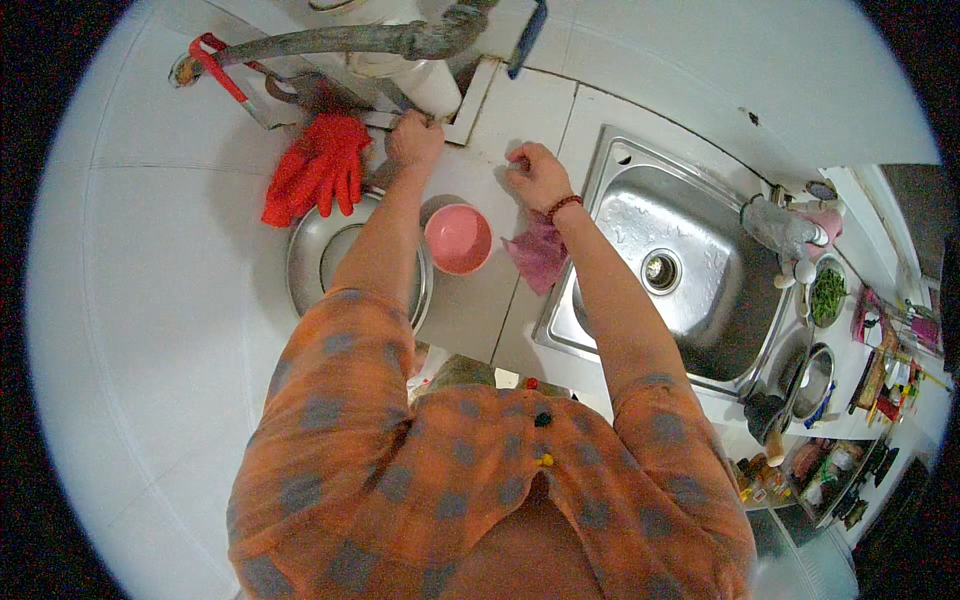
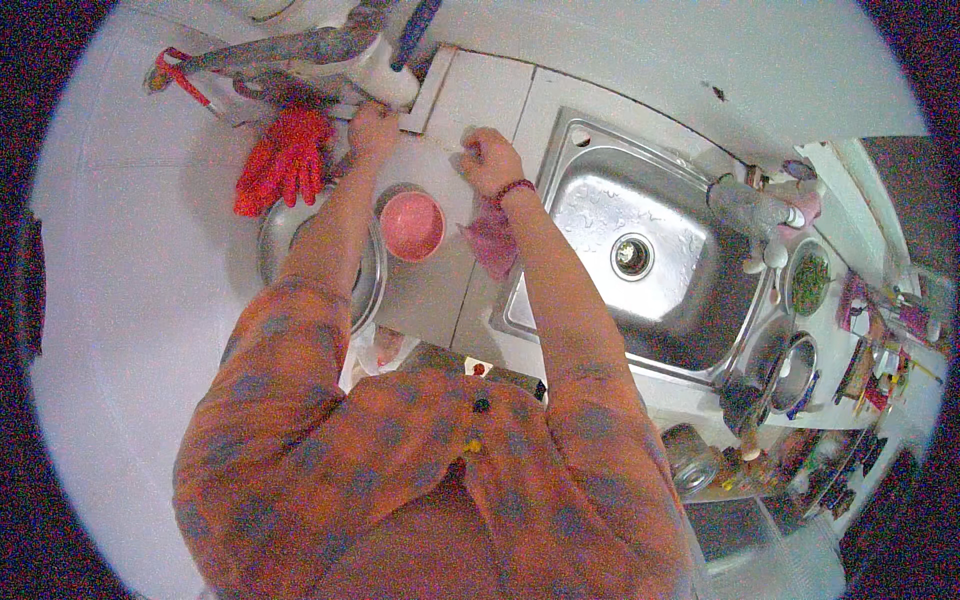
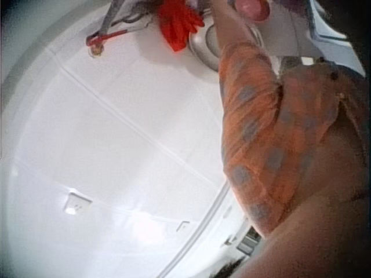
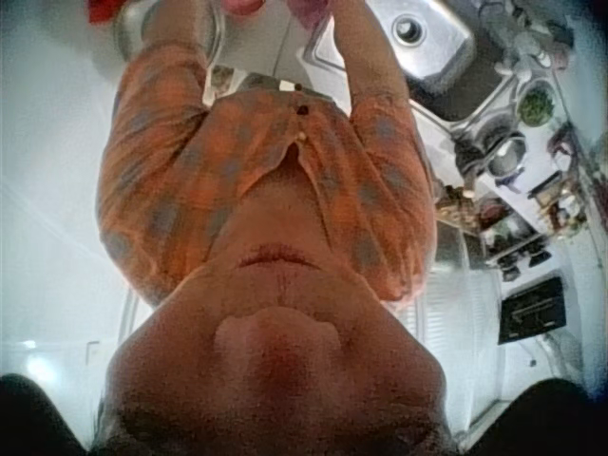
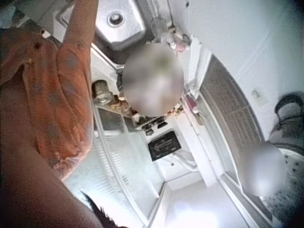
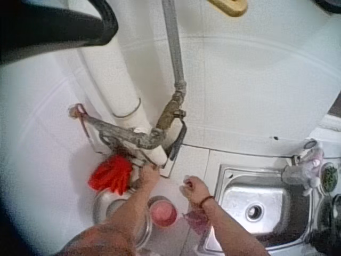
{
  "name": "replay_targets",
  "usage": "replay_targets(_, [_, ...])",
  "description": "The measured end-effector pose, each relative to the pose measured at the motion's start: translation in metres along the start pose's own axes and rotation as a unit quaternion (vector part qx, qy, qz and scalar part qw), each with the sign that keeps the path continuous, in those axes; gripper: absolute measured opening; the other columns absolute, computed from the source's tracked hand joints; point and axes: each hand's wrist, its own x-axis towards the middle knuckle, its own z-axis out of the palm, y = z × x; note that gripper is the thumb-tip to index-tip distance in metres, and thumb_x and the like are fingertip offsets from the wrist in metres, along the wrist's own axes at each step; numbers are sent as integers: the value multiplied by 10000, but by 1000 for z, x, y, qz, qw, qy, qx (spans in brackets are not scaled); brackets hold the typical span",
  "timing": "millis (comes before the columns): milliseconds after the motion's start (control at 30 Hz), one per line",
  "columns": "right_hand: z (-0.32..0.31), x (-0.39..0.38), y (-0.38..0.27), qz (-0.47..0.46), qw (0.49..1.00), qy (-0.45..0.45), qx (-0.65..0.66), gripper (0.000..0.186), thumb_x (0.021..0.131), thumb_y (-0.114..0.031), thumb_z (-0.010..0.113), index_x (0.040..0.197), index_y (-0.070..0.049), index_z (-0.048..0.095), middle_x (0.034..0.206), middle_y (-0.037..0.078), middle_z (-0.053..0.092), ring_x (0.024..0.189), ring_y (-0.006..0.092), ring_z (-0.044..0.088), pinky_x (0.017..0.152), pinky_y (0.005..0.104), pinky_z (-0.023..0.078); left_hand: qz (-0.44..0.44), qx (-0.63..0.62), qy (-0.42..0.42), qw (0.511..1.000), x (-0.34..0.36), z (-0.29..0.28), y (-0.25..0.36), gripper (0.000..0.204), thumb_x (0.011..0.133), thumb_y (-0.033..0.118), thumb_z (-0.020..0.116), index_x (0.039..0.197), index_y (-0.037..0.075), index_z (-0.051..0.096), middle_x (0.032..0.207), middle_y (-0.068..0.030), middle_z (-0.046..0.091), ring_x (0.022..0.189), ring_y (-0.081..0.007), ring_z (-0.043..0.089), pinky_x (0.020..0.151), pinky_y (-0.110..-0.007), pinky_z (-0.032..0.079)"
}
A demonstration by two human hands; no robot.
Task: The person wipes the area around the water pipes with a cloth, applies material to the pipe joints by hand, and then washes their hands in the sink.
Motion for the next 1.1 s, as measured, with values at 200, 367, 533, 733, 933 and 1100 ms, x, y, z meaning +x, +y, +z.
replay_targets(200, [1, -1, 5, -20, 1000, 3, -1, 295, 697, -293, 638, 881, -70, 585, 919, 141, 582, 884, 327, 569, 784, 399, 460, -20, -52, 21, 998, 5, -1, -7, 148, 757, 176, 580, 847, 64, 615, 889, -193, 635, 848, -348, 619, 734, -443, 482])
replay_targets(367, [-3, -3, -5, 1, 1000, 10, -12, 296, 697, -306, 636, 866, -68, 589, 901, 141, 582, 861, 322, 571, 764, 403, 463, 70, -18, -38, 997, -35, 6, 48, 150, 765, 157, 576, 860, 48, 617, 871, -170, 637, 827, -341, 613, 739, -439, 475])
replay_targets(533, [-2, -2, -3, -9, 1000, 3, -6, 300, 691, -301, 651, 868, -66, 593, 893, 138, 583, 843, 307, 578, 749, 393, 469, 133, -26, -34, 990, -48, 4, 42, 196, 776, 210, 599, 861, 35, 619, 886, -158, 641, 834, -315, 615, 745, -416, 473])
replay_targets(733, [-1, 5, -1, 11, 999, -7, -34, 309, 719, -316, 657, 885, -61, 599, 913, 142, 595, 816, 304, 587, 744, 391, 474, -2, -165, -109, 980, -33, -28, 29, 311, 797, 285, 637, 986, 39, 625, 898, -102, 647, 786, -225, 602, 715, -350, 467])
replay_targets(933, [15, 32, -48, 31, 987, 78, 133, 325, 756, -330, 674, 950, -78, 610, 911, 132, 622, 794, 263, 617, 707, 360, 486, -66, -445, -260, 854, -41, -35, 32, 230, 824, 184, 609, 1000, 36, 621, 863, -14, 617, 752, -129, 565, 639, -261, 445])
replay_targets(1100, [29, 62, -40, 89, 974, 69, 194, 141, 787, -94, 670, 872, 3, 612, 728, 41, 618, 619, 105, 575, 540, 240, 460, -128, -500, -241, 822, -45, -38, 22, 215, 776, 50, 594, 991, 48, 595, 868, -6, 596, 706, -109, 547, 567, -232, 431])
